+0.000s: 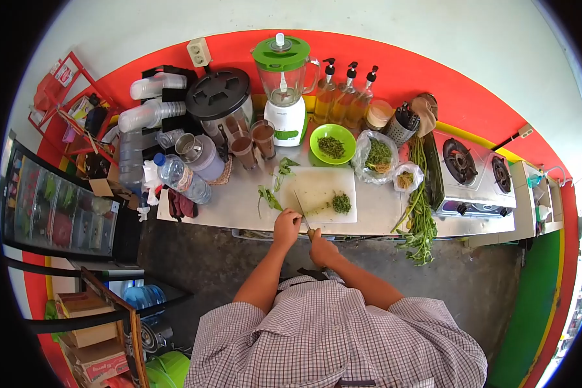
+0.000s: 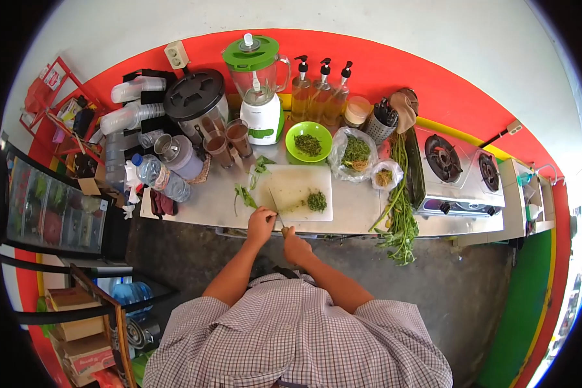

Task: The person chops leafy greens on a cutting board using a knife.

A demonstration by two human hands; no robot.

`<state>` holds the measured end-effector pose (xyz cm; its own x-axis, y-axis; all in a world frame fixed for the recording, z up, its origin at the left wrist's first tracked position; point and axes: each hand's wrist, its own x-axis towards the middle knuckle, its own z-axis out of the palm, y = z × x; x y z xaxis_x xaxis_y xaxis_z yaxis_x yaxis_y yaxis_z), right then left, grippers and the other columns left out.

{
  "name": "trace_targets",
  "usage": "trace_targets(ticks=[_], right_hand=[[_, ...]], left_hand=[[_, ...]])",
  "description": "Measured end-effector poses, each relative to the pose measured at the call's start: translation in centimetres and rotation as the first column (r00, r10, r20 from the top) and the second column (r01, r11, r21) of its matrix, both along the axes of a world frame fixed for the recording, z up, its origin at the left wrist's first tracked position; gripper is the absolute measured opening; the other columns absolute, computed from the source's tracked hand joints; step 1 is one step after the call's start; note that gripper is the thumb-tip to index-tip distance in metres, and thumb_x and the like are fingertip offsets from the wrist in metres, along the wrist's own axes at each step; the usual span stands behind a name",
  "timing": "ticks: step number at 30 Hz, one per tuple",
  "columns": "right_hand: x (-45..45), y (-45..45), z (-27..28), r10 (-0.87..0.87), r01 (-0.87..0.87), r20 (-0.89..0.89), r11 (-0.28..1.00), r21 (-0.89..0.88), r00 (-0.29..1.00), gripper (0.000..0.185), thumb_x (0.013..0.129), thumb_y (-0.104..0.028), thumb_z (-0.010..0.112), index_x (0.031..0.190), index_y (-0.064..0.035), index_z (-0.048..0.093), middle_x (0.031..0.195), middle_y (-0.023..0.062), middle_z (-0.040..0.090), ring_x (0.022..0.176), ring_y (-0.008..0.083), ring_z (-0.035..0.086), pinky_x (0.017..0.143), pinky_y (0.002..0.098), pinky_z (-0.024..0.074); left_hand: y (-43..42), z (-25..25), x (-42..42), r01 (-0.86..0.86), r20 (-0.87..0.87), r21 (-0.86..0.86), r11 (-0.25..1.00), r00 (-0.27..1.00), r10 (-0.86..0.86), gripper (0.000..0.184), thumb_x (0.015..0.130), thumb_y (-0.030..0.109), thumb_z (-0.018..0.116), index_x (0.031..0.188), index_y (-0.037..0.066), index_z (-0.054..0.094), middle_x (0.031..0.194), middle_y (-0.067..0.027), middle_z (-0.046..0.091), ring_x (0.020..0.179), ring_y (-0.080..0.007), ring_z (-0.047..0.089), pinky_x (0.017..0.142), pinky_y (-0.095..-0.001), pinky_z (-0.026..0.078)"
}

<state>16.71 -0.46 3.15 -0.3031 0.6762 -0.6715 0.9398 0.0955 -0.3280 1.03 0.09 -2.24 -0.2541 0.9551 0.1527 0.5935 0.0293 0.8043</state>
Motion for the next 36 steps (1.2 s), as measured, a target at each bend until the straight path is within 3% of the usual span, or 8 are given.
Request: trace_targets(ticks=[4,11,17,20,22,25,31,36], right_hand=[[0.3,0.8,-0.4,-0.019,0.02,-0.065,1.0,0.022,0.998,0.058,0.089,-0.016,0.061,0.131,0.0063,0.029,0.11,0.0349,0.066,0.104,0.0472,0.067,0.09,0.0527,0.0535],[0.2,0.6,0.6,0.074,-0.074,-0.023,0.997,-0.022,0.997,0.064,0.09,-0.016,0.06,0.139,0.0055,0.024,0.114,0.0335,0.066,0.108,0.0457,0.067,0.093,0.0515,0.0528],[1.1,0.1,-1.3,0.022,-0.026,-0.13,0.999,-0.026,0.991,0.059,0.09,-0.018,0.06,0.134,0.0053,0.027,0.114,0.0346,0.065,0.106,0.0474,0.066,0.092,0.0523,0.0529],[1.4,1.0,-0.7,0.046,-0.054,-0.131,0.997,-0.052,0.99,0.059,0.09,-0.019,0.059,0.135,0.004,0.028,0.113,0.0339,0.065,0.107,0.0488,0.065,0.092,0.0541,0.0521],[1.7,1.3,-2.3,0.037,-0.031,-0.215,0.999,0.028,0.976,0.055,0.087,-0.02,0.065,0.122,0.0045,0.03,0.104,0.0375,0.065,0.1,0.0518,0.066,0.087,0.0569,0.0529],[2.3,0.5,-2.6,0.04,-0.019,-0.202,0.994,0.103,0.979,0.055,0.088,-0.022,0.065,0.123,0.002,0.031,0.104,0.037,0.065,0.099,0.0523,0.066,0.086,0.0582,0.0527],[4.9,0.8,-0.8,0.038,-0.028,-0.183,0.998,0.056,0.982,0.053,0.088,-0.024,0.065,0.123,-0.0008,0.032,0.104,0.0354,0.066,0.099,0.0527,0.065,0.086,0.0587,0.0525],[7.4,1.5,-2.2,-0.019,0.037,-0.183,0.995,0.094,0.983,0.054,0.089,-0.026,0.063,0.126,-0.0012,0.033,0.107,0.0342,0.066,0.1,0.0511,0.065,0.087,0.0582,0.0525]], left_hand=[[0.2,0.2,0.0,-0.007,0.009,-0.039,0.999,1.0,0.008,0.005,0.082,0.004,0.071,0.086,0.003,0.074,0.089,-0.0124,0.065,0.081,-0.0318,0.065,0.074,-0.0405,0.053],[0.2,0.3,0.4,-0.074,-0.027,-0.035,0.997,0.997,0.073,0.006,0.08,0.003,0.073,0.086,0.003,0.073,0.085,-0.0127,0.066,0.075,-0.0292,0.066,0.071,-0.0391,0.053],[-0.5,0.3,0.9,-0.086,-0.023,-0.079,0.993,0.996,0.084,0.011,0.083,0.005,0.07,0.094,0.004,0.073,0.091,-0.0126,0.064,0.082,-0.0329,0.064,0.076,-0.042,0.053],[-1.1,0.2,2.0,-0.146,-0.043,-0.039,0.989,0.989,0.145,0.011,0.084,0.006,0.07,0.094,0.005,0.073,0.093,-0.0112,0.064,0.086,-0.033,0.063,0.08,-0.0429,0.053],[-1.5,0.5,2.6,-0.182,-0.179,0.079,0.98,0.965,0.194,0.01,0.085,0.005,0.07,0.094,0.004,0.074,0.094,-0.0108,0.066,0.089,-0.0326,0.063,0.078,-0.0426,0.052],[-1.7,0.5,3.2,-0.234,-0.142,0.033,0.972,0.961,0.237,0.012,0.085,0.006,0.069,0.096,0.004,0.074,0.097,-0.0107,0.066,0.096,-0.0336,0.061,0.083,-0.0437,0.051],[-2.1,0.7,3.9,-0.288,-0.161,-0.005,0.958,0.945,0.284,0.012,0.088,0.007,0.068,0.099,0.009,0.073,0.099,-0.0072,0.064,0.096,-0.0321,0.06,0.083,-0.0435,0.052],[-1.8,1.0,5.3,-0.314,-0.119,-0.005,0.949,0.943,0.311,0.012,0.088,0.006,0.068,0.1,0.006,0.071,0.097,-0.0096,0.064,0.093,-0.0327,0.062,0.081,-0.0444,0.053]])
